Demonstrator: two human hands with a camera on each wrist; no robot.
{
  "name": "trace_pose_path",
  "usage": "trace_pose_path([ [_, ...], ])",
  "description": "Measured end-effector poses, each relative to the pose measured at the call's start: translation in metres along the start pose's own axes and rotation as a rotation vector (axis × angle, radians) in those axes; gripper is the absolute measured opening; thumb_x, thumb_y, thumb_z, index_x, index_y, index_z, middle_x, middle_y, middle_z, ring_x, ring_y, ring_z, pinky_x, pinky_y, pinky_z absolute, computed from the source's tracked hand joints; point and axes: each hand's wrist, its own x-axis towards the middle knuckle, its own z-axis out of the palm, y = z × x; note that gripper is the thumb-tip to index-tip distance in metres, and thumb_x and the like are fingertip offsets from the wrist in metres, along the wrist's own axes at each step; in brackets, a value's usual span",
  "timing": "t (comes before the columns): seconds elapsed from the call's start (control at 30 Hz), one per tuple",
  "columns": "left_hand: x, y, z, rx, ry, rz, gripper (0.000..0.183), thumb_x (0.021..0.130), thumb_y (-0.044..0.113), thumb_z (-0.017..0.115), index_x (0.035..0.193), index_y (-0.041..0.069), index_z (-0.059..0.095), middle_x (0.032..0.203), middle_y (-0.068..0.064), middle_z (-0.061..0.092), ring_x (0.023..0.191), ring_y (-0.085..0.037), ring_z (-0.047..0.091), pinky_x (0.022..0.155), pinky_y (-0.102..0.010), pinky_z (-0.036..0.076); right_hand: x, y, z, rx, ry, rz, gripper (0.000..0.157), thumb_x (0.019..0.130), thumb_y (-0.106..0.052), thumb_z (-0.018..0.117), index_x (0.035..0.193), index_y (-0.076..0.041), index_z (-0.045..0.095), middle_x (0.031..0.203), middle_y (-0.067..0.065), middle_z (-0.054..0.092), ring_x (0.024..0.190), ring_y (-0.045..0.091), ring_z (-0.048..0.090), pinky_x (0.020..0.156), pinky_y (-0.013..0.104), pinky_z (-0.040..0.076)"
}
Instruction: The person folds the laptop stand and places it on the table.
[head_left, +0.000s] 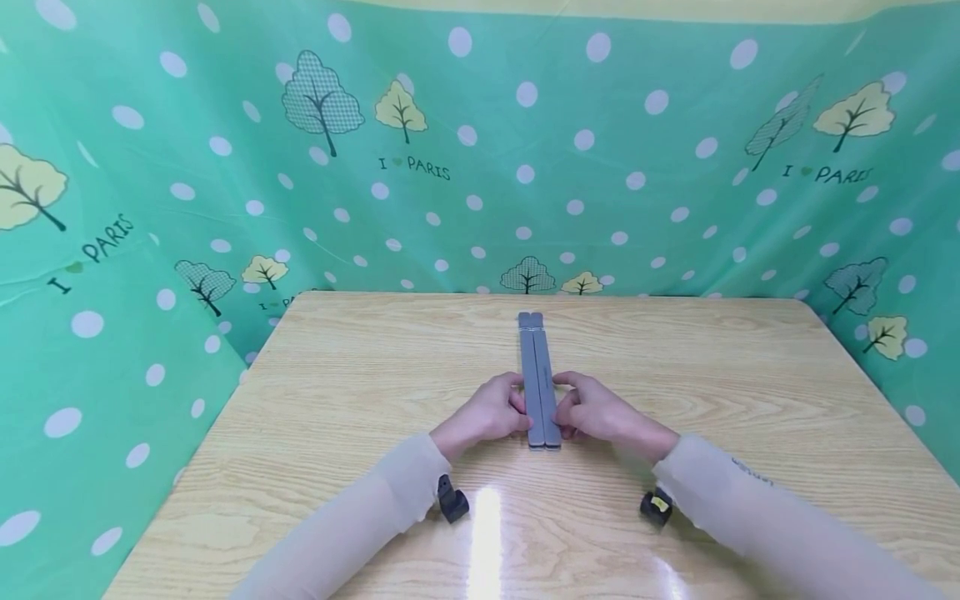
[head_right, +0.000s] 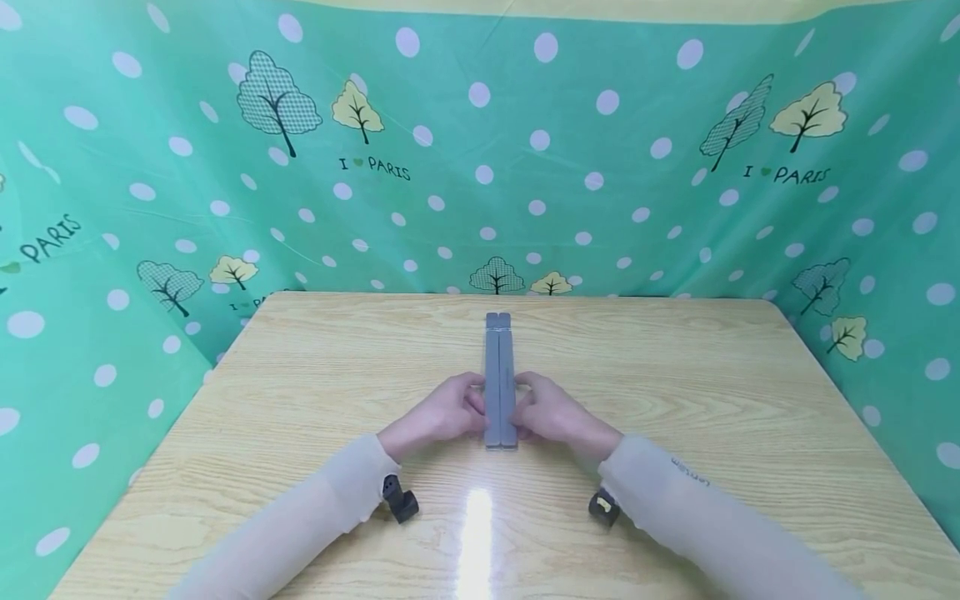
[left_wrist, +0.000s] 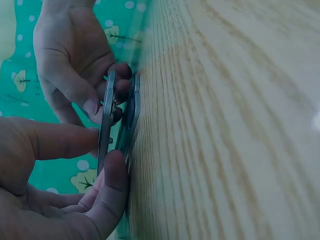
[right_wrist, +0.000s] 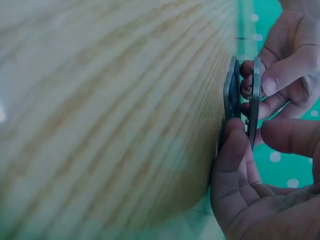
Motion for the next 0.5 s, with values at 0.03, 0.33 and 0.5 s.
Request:
trace_pose_path([
  [0.03,-0.0001,0.0007,-0.0004,0.014,-0.002,-0.004,0.069,0.068,-0.004,0.071,0.129,-0.003,0.039,0.078,-0.005,0.059,0.067,-0.014,0.056,0.059,-0.024,0.048,-0.0003,-0.0006,0.0001,-0.013,0.001,0.001,0.063,0.08,0.0,0.053,0.137,-0.003,0.028,0.082,0.01,0.06,0.066,0.022,0.059,0.058,0.034,0.051],
  [0.33,-0.0035,0.0059,-0.0033,0.164,-0.023,0.015,0.066,0.072,0.006,0.072,0.129,-0.002,0.04,0.069,-0.003,0.056,0.056,-0.012,0.051,0.047,-0.023,0.042,-0.0034,-0.0046,0.0013,-0.16,0.011,-0.002,0.06,0.082,-0.005,0.056,0.137,-0.002,0.031,0.078,0.009,0.057,0.063,0.019,0.056,0.055,0.032,0.049],
  [0.5,-0.0043,0.0057,-0.003,0.219,-0.047,0.028,0.064,0.075,0.013,0.07,0.129,-0.001,0.039,0.063,-0.002,0.056,0.049,-0.011,0.049,0.04,-0.022,0.037,-0.0056,-0.0053,0.0019,-0.17,0.009,-0.013,0.059,0.083,-0.007,0.056,0.136,-0.001,0.031,0.077,0.009,0.056,0.062,0.02,0.055,0.055,0.033,0.049],
])
